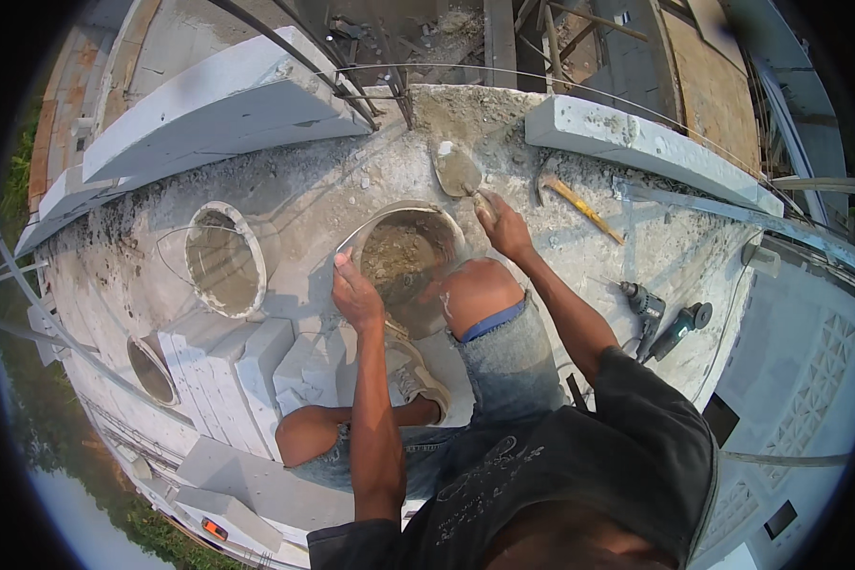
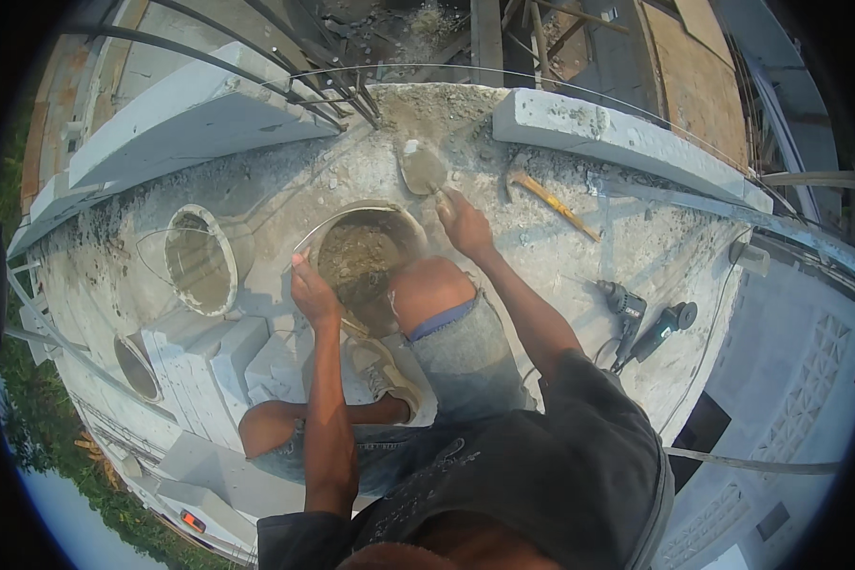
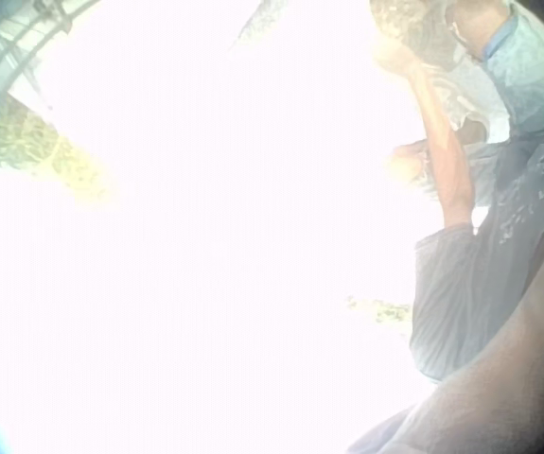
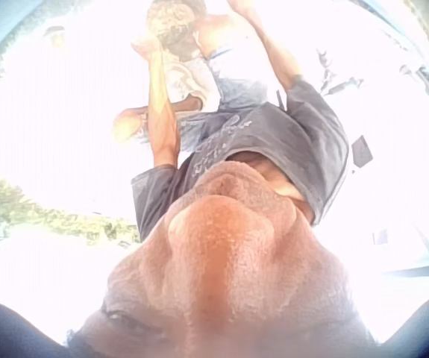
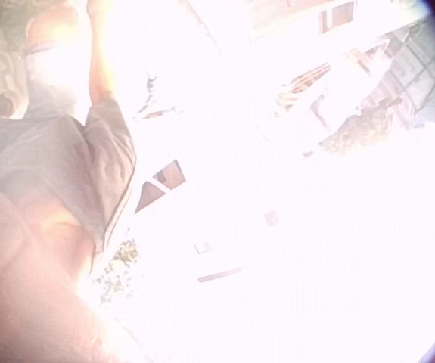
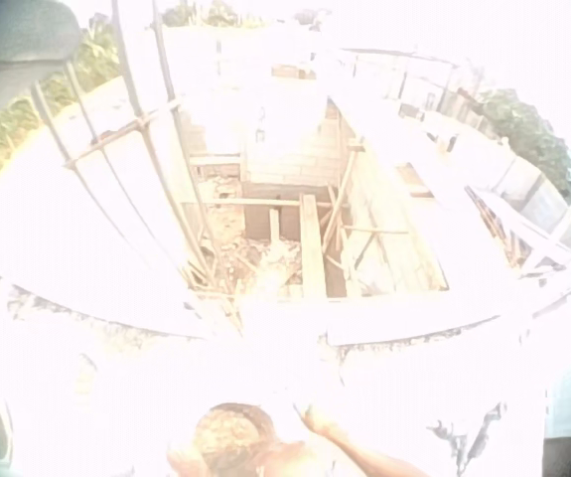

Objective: Applying mortar and laying lightweight concrete blocks on a roof-level wall.

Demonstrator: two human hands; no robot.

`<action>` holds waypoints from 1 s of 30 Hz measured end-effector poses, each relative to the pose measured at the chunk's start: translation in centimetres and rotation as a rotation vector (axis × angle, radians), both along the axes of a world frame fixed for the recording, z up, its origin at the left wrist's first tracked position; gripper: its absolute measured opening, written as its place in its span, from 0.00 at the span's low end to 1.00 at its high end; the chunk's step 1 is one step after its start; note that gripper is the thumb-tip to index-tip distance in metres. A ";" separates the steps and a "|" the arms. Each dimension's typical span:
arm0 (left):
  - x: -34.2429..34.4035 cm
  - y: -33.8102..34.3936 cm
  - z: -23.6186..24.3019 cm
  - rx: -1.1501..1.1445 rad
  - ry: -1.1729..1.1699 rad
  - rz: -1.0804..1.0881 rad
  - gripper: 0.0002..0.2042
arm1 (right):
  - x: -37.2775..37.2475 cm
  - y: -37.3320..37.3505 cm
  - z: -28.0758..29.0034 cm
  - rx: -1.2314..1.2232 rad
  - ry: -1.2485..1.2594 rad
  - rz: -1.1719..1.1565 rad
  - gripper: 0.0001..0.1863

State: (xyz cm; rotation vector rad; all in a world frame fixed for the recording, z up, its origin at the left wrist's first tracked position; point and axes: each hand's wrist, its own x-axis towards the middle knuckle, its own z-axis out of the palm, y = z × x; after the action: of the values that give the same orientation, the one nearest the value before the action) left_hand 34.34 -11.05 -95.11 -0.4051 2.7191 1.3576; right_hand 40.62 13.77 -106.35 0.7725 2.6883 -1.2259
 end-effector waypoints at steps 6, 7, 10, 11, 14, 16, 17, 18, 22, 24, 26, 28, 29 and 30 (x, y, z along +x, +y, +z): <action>0.9 -0.4 -0.7 -0.018 0.025 0.045 0.31 | -10.9 2.3 4.9 -0.447 0.016 -0.286 0.26; 1.4 -1.3 -0.9 -0.056 0.024 0.078 0.31 | -8.2 0.8 5.6 -0.493 -0.082 -0.271 0.26; 0.8 -0.7 -1.3 -0.038 0.010 0.050 0.32 | 2.7 1.3 3.6 -0.343 -0.093 -0.195 0.26; 0.5 0.1 -1.4 -0.027 0.012 0.044 0.32 | 1.7 2.5 2.3 -0.333 -0.090 -0.202 0.26; 1.0 1.1 -0.5 0.008 0.019 0.049 0.32 | -6.1 5.6 1.6 -0.206 -0.137 -0.206 0.25; 1.1 1.1 0.0 0.044 0.014 0.070 0.31 | -9.9 6.6 4.3 -0.403 -0.207 -0.284 0.25; 1.2 1.3 -0.5 0.046 0.021 0.072 0.31 | -10.6 7.3 4.5 -0.224 -0.078 -0.262 0.25; 1.6 1.0 -1.2 0.005 0.032 0.057 0.31 | -11.0 7.1 4.6 -0.055 0.047 -0.232 0.25; 1.5 -1.3 0.0 -0.057 0.025 0.099 0.30 | 2.5 0.1 3.8 -0.148 -0.106 -0.069 0.24; 1.6 -1.4 -1.4 -0.068 0.071 0.061 0.27 | 5.0 0.9 1.5 -0.005 -0.146 0.041 0.24; 1.5 1.9 -0.5 -0.028 0.085 -0.007 0.25 | 1.7 7.5 -2.5 -0.081 0.041 -0.176 0.25; 1.9 1.3 -0.8 0.013 0.123 0.019 0.23 | -5.9 6.6 1.1 -0.344 0.016 -0.225 0.26; 2.0 1.0 -1.0 0.001 0.133 0.031 0.23 | -8.0 5.7 1.3 -0.211 0.044 -0.221 0.26; 2.6 0.1 -1.2 -0.026 0.112 0.050 0.23 | -8.0 3.5 2.3 -0.228 0.040 -0.210 0.26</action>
State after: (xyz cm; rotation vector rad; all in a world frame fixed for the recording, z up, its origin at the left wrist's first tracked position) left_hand 36.93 -10.94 -96.29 -0.4137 2.8372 1.3996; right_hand 32.63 17.24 -104.07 1.0251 2.4856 -1.5759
